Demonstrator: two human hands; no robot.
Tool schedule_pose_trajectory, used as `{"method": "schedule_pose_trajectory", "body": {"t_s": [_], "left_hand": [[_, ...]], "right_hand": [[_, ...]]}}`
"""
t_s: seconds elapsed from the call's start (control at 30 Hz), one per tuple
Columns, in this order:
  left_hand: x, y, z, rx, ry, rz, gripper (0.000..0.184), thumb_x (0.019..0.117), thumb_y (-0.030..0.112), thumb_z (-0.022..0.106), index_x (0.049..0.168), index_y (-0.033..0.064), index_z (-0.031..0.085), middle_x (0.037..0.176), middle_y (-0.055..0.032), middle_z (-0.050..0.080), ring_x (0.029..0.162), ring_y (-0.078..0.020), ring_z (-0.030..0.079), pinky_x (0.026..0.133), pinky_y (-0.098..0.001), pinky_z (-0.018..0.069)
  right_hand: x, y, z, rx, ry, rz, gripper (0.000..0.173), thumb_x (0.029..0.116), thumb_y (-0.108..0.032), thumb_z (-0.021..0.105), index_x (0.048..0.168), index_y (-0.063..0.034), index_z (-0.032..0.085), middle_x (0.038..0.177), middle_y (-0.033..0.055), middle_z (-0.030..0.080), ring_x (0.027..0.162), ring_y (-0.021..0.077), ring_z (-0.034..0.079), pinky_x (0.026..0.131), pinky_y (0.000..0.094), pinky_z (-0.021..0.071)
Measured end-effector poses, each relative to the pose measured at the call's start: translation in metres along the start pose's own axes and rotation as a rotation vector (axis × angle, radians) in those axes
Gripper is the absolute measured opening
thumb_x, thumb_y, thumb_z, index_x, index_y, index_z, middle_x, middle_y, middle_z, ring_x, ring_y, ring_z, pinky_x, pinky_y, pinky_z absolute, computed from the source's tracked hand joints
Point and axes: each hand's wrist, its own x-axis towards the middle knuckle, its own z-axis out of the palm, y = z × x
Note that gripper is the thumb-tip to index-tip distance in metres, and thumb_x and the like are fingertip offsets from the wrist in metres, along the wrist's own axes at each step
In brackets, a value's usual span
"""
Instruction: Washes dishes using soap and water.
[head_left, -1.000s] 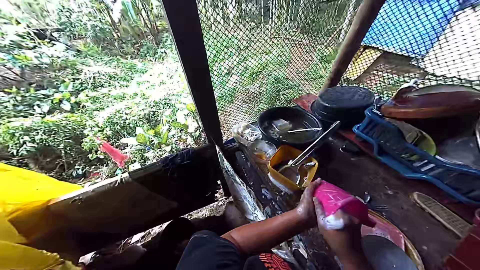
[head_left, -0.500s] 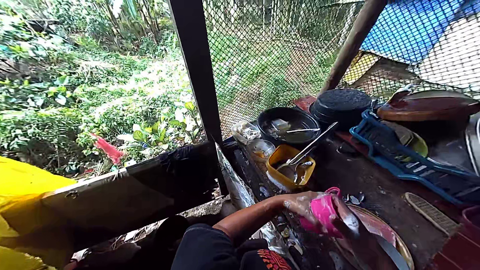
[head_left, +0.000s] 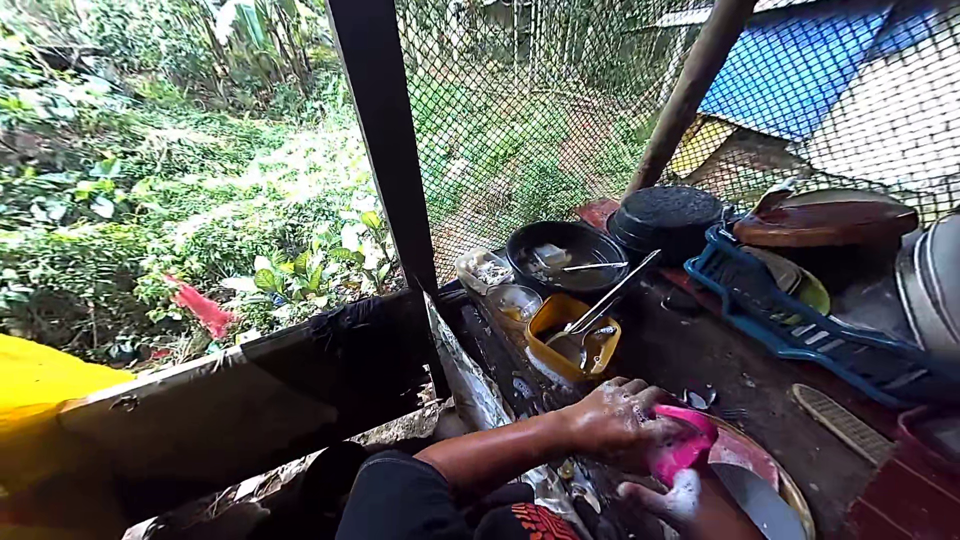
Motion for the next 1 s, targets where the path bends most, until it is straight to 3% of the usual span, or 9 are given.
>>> {"method": "schedule_pose_trajectory", "body": {"t_s": [0.1, 0.2, 0.3, 0.5, 0.6, 0.67, 0.7, 0.83, 1.0], "left_hand": [[-0.01, -0.016, 0.019, 0.132, 0.077, 0.131, 0.032, 0.0806, 0.026, 0.078, 0.105, 0.0048, 0.076, 0.108, -0.0261, 0.071, 0.1, -0.0436, 0.069, 0.088, -0.0551, 0.0537], [-0.023, -0.017, 0.03, 0.113, 0.209, 0.18, 0.021, 0.0914, 0.017, 0.068, 0.101, 0.0011, 0.077, 0.106, -0.0248, 0.074, 0.105, -0.0425, 0.07, 0.094, -0.0524, 0.0527], [-0.035, -0.021, 0.049, 0.183, 0.433, 0.178, 0.014, 0.0933, 0.019, 0.068, 0.097, 0.0109, 0.078, 0.111, -0.0169, 0.075, 0.113, -0.0339, 0.067, 0.105, -0.0465, 0.0447], [-0.043, -0.002, 0.063, -0.265, 0.406, -0.079, 0.019, 0.0854, 0.0, 0.071, 0.102, -0.0048, 0.078, 0.135, -0.0338, 0.061, 0.137, -0.0562, 0.046, 0.12, -0.0653, 0.0251], [-0.047, -0.01, 0.073, -0.418, 0.55, -0.1, 0.019, 0.0948, 0.006, 0.062, 0.108, -0.0053, 0.071, 0.132, -0.0303, 0.063, 0.138, -0.0429, 0.051, 0.122, -0.0568, 0.0295], [-0.039, -0.005, 0.063, -0.833, 0.537, -0.405, 0.048, 0.1003, 0.011, 0.053, 0.134, -0.0216, 0.046, 0.14, -0.0312, 0.056, 0.134, -0.0277, 0.056, 0.115, -0.0388, 0.0441], [-0.028, 0.0, 0.053, -1.124, 0.476, -0.643, 0.053, 0.1054, 0.018, 0.043, 0.148, -0.0123, 0.034, 0.142, -0.0235, 0.056, 0.122, -0.0213, 0.063, 0.102, -0.0362, 0.0528], [-0.002, -0.013, 0.031, -1.895, 0.154, -0.981, 0.093, 0.096, 0.079, 0.006, 0.125, 0.0111, 0.062, 0.107, -0.0124, 0.073, 0.096, -0.0267, 0.071, 0.081, -0.0471, 0.0596], [0.001, -0.013, 0.021, -1.878, 0.026, -1.086, 0.056, 0.1087, 0.05, 0.024, 0.117, 0.0129, 0.065, 0.095, -0.0067, 0.073, 0.083, -0.0175, 0.071, 0.072, -0.0363, 0.0606]], "right_hand": [[0.008, 0.044, 0.009, 0.759, 0.013, -0.064, 0.061, 0.0785, -0.058, 0.08, 0.12, -0.0154, 0.066, 0.102, -0.0129, 0.074, 0.096, -0.0027, 0.068, 0.089, 0.0211, 0.0563], [0.024, 0.036, 0.028, 1.185, 0.19, 0.102, 0.067, 0.0658, -0.067, 0.085, 0.109, -0.0194, 0.065, 0.089, -0.0066, 0.075, 0.08, 0.0062, 0.073, 0.071, 0.0277, 0.0635], [0.026, 0.029, 0.031, 1.261, 0.211, 0.088, 0.035, 0.0742, -0.023, 0.084, 0.104, -0.0138, 0.068, 0.087, 0.0007, 0.077, 0.075, 0.0102, 0.074, 0.068, 0.0288, 0.0635], [0.033, 0.019, 0.024, 1.011, 0.538, 0.021, 0.034, 0.0781, 0.006, 0.066, 0.11, -0.0056, 0.062, 0.088, -0.0021, 0.075, 0.076, 0.0061, 0.072, 0.071, 0.0248, 0.0623], [0.041, 0.023, 0.013, 0.868, 0.709, -0.007, 0.041, 0.0785, 0.003, 0.074, 0.117, 0.0003, 0.06, 0.097, 0.0007, 0.073, 0.087, 0.0078, 0.072, 0.079, 0.0268, 0.0632], [0.044, 0.029, 0.008, 0.663, 0.777, -0.044, 0.051, 0.0703, -0.005, 0.084, 0.115, 0.0033, 0.06, 0.1, 0.0009, 0.073, 0.091, 0.006, 0.072, 0.084, 0.0259, 0.0626], [0.044, 0.033, 0.007, 0.548, 0.77, -0.079, 0.06, 0.0662, -0.013, 0.088, 0.116, 0.0057, 0.06, 0.102, 0.0026, 0.073, 0.094, 0.0051, 0.071, 0.087, 0.0252, 0.0613], [0.036, 0.025, 0.006, 0.154, 0.651, -0.238, 0.063, 0.0656, -0.037, 0.091, 0.104, 0.0065, 0.067, 0.095, 0.0004, 0.075, 0.09, -0.0064, 0.069, 0.086, 0.0145, 0.0566], [0.023, 0.029, -0.039, -0.236, 0.022, 0.097, 0.077, 0.0617, -0.052, 0.089, 0.108, 0.006, 0.069, 0.102, 0.0207, 0.071, 0.102, 0.0322, 0.068, 0.095, 0.0532, 0.0519]]}}
